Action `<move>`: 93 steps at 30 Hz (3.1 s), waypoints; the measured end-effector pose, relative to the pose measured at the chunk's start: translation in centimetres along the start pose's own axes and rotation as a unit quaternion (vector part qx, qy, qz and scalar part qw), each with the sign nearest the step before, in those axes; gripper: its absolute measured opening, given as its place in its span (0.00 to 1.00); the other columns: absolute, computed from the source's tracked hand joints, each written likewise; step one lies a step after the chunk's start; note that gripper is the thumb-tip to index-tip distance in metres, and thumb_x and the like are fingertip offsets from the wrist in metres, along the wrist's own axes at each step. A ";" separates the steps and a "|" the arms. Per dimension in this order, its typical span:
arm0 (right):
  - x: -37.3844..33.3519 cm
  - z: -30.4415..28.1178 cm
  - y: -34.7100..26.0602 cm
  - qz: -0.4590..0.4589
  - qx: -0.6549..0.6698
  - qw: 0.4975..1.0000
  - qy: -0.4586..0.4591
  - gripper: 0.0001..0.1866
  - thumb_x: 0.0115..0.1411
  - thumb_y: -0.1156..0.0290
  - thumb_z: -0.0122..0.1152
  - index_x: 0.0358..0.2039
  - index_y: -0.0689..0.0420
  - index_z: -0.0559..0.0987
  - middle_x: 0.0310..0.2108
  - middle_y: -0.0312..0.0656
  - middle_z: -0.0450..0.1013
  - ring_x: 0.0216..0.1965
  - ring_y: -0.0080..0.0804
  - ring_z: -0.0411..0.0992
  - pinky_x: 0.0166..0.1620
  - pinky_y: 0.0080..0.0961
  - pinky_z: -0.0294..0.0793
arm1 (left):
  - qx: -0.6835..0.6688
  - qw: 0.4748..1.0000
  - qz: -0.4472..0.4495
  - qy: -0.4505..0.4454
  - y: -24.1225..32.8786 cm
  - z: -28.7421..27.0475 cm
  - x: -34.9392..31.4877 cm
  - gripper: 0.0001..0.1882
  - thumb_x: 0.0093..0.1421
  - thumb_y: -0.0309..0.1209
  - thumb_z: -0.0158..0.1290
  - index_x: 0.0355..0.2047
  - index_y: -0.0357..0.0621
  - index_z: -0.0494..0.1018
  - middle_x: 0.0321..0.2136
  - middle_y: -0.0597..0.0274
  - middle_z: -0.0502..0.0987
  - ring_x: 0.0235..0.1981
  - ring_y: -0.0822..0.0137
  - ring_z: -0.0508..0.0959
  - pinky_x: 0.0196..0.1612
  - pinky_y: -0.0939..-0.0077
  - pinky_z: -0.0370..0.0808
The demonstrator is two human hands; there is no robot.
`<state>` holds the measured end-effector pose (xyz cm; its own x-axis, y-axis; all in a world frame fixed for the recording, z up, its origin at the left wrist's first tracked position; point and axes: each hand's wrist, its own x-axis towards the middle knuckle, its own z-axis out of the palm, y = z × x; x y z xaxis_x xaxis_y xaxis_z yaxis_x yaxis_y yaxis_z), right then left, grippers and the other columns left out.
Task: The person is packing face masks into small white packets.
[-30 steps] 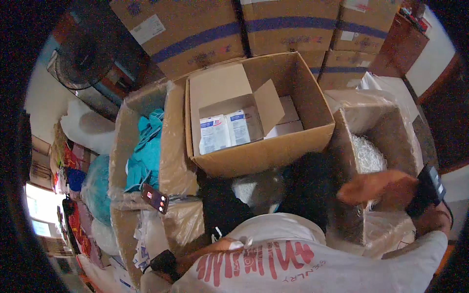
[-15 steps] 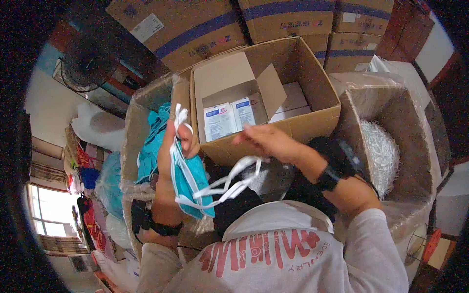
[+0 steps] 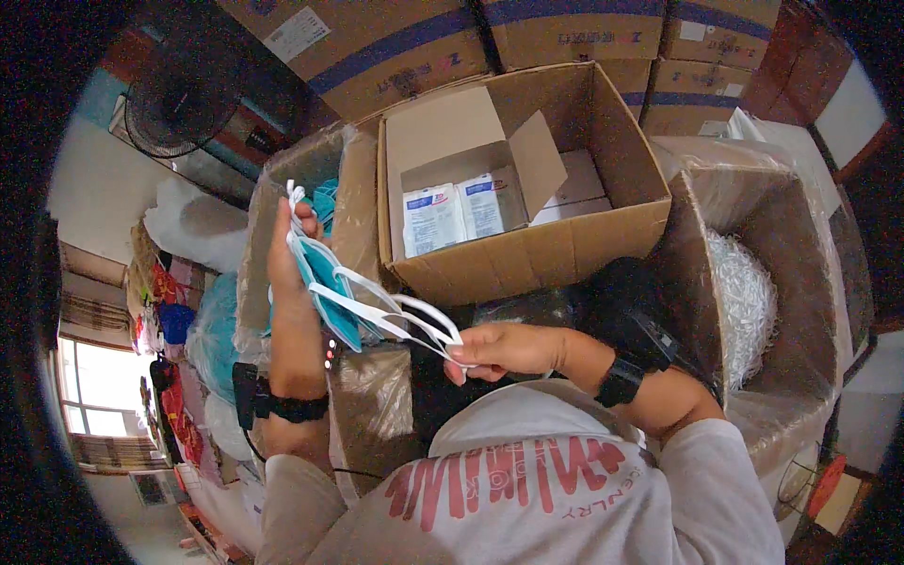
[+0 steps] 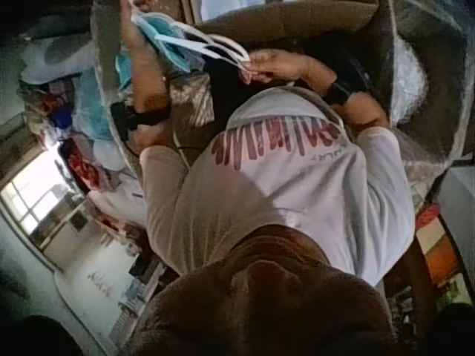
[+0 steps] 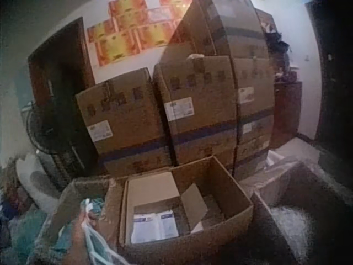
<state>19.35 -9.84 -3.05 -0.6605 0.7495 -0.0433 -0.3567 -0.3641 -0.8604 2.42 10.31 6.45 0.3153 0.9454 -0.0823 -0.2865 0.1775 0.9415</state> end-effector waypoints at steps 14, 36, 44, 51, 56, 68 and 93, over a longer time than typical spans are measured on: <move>0.3 -0.5 -5.3 -0.042 -0.492 0.858 0.144 0.14 0.56 0.61 0.52 0.27 0.60 0.74 0.19 0.48 0.68 0.20 0.40 0.66 0.27 0.32 0.66 | 0.367 0.854 -0.014 -0.369 -7.4 -1.6 -8.3 0.23 0.45 0.33 0.59 0.44 0.42 0.70 0.35 0.58 0.75 0.36 0.70 0.74 0.39 0.75 0.69; -0.1 3.0 -0.9 0.109 -0.566 0.811 0.099 0.15 0.57 0.57 0.46 0.31 0.55 0.76 0.29 0.47 0.71 0.32 0.48 0.69 0.34 0.40 0.68 | 0.645 0.594 0.009 -0.481 -6.5 -0.3 -12.2 0.16 0.58 0.44 0.39 0.28 0.48 0.71 0.21 0.49 0.73 0.26 0.48 0.74 0.28 0.55 0.69; -3.8 3.2 -3.1 0.143 -0.410 0.893 -0.118 0.16 0.60 0.60 0.42 0.31 0.60 0.72 0.26 0.51 0.71 0.27 0.44 0.69 0.31 0.35 0.66 | 0.429 0.700 0.026 -0.570 -9.7 -0.8 -15.8 0.16 0.57 0.44 0.42 0.32 0.46 0.70 0.24 0.48 0.73 0.27 0.49 0.74 0.30 0.58 0.71; -7.5 3.4 -4.3 0.219 -0.336 0.908 -0.120 0.13 0.62 0.65 0.40 0.37 0.61 0.70 0.31 0.48 0.70 0.32 0.37 0.69 0.37 0.28 0.67 | 0.425 0.640 0.094 -0.634 -13.5 -1.9 -16.8 0.12 0.56 0.38 0.46 0.35 0.45 0.69 0.25 0.54 0.73 0.27 0.57 0.75 0.29 0.65 0.72; -8.9 3.6 -6.1 0.275 -0.314 0.901 -0.121 0.14 0.62 0.64 0.39 0.38 0.60 0.69 0.30 0.49 0.70 0.31 0.37 0.69 0.36 0.30 0.67 | 0.389 0.653 0.073 -0.646 -13.9 -1.8 -16.8 0.12 0.57 0.39 0.45 0.35 0.45 0.69 0.26 0.53 0.73 0.28 0.56 0.75 0.30 0.65 0.71; -13.3 2.0 -6.3 0.340 -0.334 0.861 -0.178 0.16 0.62 0.60 0.40 0.32 0.60 0.71 0.25 0.45 0.70 0.26 0.35 0.67 0.33 0.30 0.66 | 0.369 0.711 -0.212 -0.560 -13.2 -3.4 -18.1 0.14 0.59 0.40 0.42 0.36 0.46 0.70 0.27 0.52 0.73 0.30 0.55 0.74 0.33 0.65 0.69; -1.3 0.4 -3.2 0.073 -0.339 0.938 -0.006 0.20 0.62 0.56 0.42 0.28 0.63 0.70 0.20 0.38 0.65 0.25 0.21 0.60 0.30 0.23 0.63 | 0.380 0.798 -0.109 -0.455 -8.8 -2.5 -12.7 0.12 0.57 0.36 0.45 0.33 0.40 0.71 0.21 0.53 0.73 0.20 0.58 0.72 0.25 0.69 0.67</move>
<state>21.05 -9.88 -0.05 -0.6787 0.7112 -0.1832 0.2376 -0.0234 -0.9711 -1.34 -2.54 -1.61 0.9084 0.2629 -0.3252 0.3870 -0.2336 0.8920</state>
